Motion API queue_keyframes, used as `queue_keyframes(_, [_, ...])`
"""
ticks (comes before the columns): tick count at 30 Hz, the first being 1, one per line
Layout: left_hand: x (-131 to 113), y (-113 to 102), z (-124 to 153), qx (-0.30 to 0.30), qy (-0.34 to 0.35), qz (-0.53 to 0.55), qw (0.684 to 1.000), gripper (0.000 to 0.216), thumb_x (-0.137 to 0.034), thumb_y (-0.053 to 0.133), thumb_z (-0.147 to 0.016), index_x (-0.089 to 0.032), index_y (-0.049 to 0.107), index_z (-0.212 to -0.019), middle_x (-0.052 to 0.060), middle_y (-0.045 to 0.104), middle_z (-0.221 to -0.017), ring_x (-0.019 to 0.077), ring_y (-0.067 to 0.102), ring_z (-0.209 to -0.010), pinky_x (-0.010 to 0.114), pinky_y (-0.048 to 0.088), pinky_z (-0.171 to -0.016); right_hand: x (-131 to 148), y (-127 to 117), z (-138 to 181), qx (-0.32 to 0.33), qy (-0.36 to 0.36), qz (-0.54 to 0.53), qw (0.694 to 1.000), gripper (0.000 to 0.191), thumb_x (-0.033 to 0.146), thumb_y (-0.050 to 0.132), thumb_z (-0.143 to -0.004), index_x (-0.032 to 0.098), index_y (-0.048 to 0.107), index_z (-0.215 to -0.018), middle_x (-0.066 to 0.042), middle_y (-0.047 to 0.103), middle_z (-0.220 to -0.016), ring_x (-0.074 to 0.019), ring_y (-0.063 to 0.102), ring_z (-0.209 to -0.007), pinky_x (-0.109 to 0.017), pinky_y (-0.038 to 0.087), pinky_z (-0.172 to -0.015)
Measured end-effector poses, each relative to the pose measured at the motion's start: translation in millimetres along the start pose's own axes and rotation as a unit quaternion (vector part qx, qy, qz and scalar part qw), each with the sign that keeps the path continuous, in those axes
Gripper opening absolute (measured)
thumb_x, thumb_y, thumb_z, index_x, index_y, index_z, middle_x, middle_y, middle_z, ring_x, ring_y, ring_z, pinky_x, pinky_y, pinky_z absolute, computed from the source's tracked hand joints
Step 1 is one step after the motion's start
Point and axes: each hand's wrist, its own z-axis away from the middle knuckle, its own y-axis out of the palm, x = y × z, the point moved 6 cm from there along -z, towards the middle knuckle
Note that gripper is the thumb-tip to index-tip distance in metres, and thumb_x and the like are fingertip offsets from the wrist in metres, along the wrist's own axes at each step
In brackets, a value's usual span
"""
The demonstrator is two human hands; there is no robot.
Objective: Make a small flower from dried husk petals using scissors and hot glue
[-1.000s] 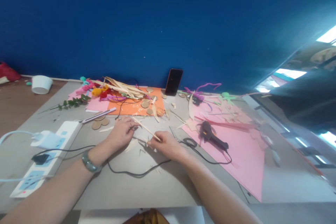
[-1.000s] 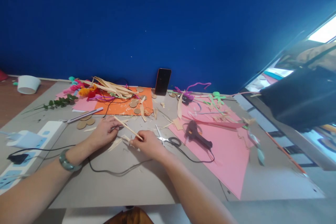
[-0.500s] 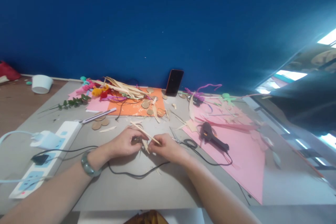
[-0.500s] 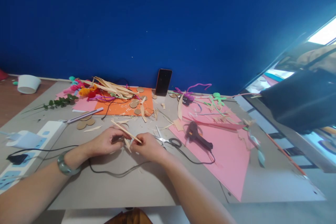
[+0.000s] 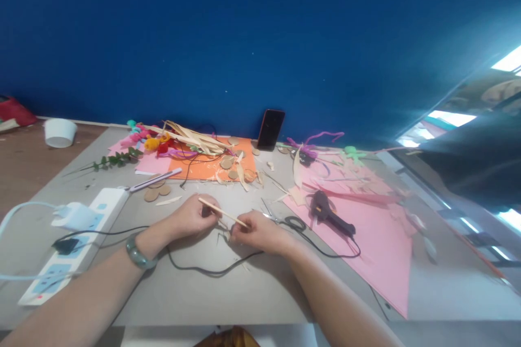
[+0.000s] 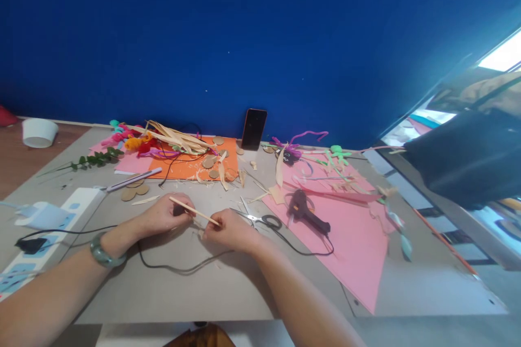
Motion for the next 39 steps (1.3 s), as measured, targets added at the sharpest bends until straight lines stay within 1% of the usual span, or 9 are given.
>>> queue_keyframes(3, [7,0,0,-0.005,-0.012,-0.003,1.0,0.014,-0.013,0.055,-0.066,-0.014,0.068,-0.071,0.002,0.065,-0.066,0.0137,0.056,-0.062,0.022,0.04,-0.057,-5,2,-1,0.004,0.0,0.01,1.0,0.013,0.025,0.059,-0.072,0.015,0.068,-0.074,0.001,0.064,-0.064,-0.0105,0.052,-0.058,-0.02,0.04,-0.058])
queue_keyframes(9, [24,-2,-1,-0.052,-0.081,0.068,0.993,0.012,-0.014,0.053,-0.065,-0.015,0.063,-0.07,0.001,0.063,-0.065,0.0139,0.055,-0.062,0.023,0.041,-0.058,-4,1,-2,0.0,0.005,0.016,1.0,0.011,0.026,0.064,-0.069,0.016,0.065,-0.07,0.003,0.057,-0.06,-0.0089,0.046,-0.056,-0.019,0.037,-0.055])
queue_keyframes(13, [27,-3,-2,-0.076,-0.093,0.055,0.991,0.012,-0.017,0.054,-0.067,-0.015,0.064,-0.073,0.001,0.062,-0.065,0.0143,0.054,-0.061,0.024,0.041,-0.058,-1,-2,-1,-0.016,0.018,0.008,1.0,0.011,0.024,0.066,-0.066,0.016,0.062,-0.07,0.004,0.055,-0.06,-0.0088,0.045,-0.056,-0.019,0.035,-0.053])
queue_keyframes(17, [29,-2,-2,-0.082,-0.102,0.037,0.991,0.016,-0.021,0.054,-0.07,-0.015,0.066,-0.078,0.003,0.066,-0.073,0.0165,0.058,-0.067,0.026,0.043,-0.062,2,-6,-1,-0.034,0.008,0.0,0.999,0.008,0.022,0.063,-0.068,0.016,0.061,-0.072,0.004,0.056,-0.062,-0.0094,0.048,-0.058,-0.019,0.036,-0.054])
queue_keyframes(20, [27,0,-1,-0.066,-0.11,0.006,0.992,0.016,-0.022,0.053,-0.071,-0.015,0.066,-0.078,0.003,0.066,-0.071,0.016,0.057,-0.063,0.026,0.042,-0.06,4,-11,-3,-0.062,-0.008,0.012,0.998,0.006,0.02,0.057,-0.071,0.016,0.061,-0.074,0.002,0.06,-0.065,-0.0106,0.051,-0.06,-0.021,0.037,-0.057])
queue_keyframes(28, [12,5,4,-0.019,-0.095,-0.044,0.994,0.015,-0.02,0.051,-0.074,-0.017,0.065,-0.076,0.0,0.063,-0.062,0.013,0.052,-0.056,0.023,0.038,-0.055,0,-16,-6,-0.109,-0.002,0.079,0.991,0.018,0.017,0.052,-0.074,0.016,0.068,-0.081,-0.002,0.065,-0.067,-0.0138,0.056,-0.063,-0.023,0.039,-0.059])
queue_keyframes(34, [4,16,7,0.04,-0.085,0.0,0.996,0.014,-0.019,0.052,-0.074,-0.016,0.065,-0.077,-0.001,0.062,-0.062,0.0114,0.051,-0.055,0.021,0.037,-0.052,2,-10,-4,-0.073,0.002,0.075,0.994,0.021,0.015,0.051,-0.072,0.015,0.069,-0.081,0.0,0.064,-0.067,-0.0126,0.054,-0.063,-0.022,0.038,-0.058])
queue_keyframes(37, [2,22,9,0.072,-0.087,0.053,0.992,0.013,-0.02,0.054,-0.073,-0.015,0.065,-0.075,-0.001,0.059,-0.06,0.0105,0.049,-0.054,0.02,0.036,-0.05,3,-6,-2,-0.033,0.001,0.061,0.998,0.018,0.018,0.051,-0.073,0.015,0.069,-0.077,0.001,0.062,-0.064,-0.0117,0.052,-0.06,-0.021,0.037,-0.057])
queue_keyframes(39, [2,25,10,0.085,-0.096,0.097,0.987,0.011,-0.021,0.055,-0.073,-0.015,0.064,-0.075,-0.002,0.058,-0.059,0.0103,0.049,-0.053,0.02,0.035,-0.049,3,-7,-2,-0.034,-0.002,0.048,0.998,0.018,0.017,0.051,-0.073,0.015,0.069,-0.077,0.001,0.063,-0.065,-0.0117,0.053,-0.061,-0.021,0.038,-0.058])
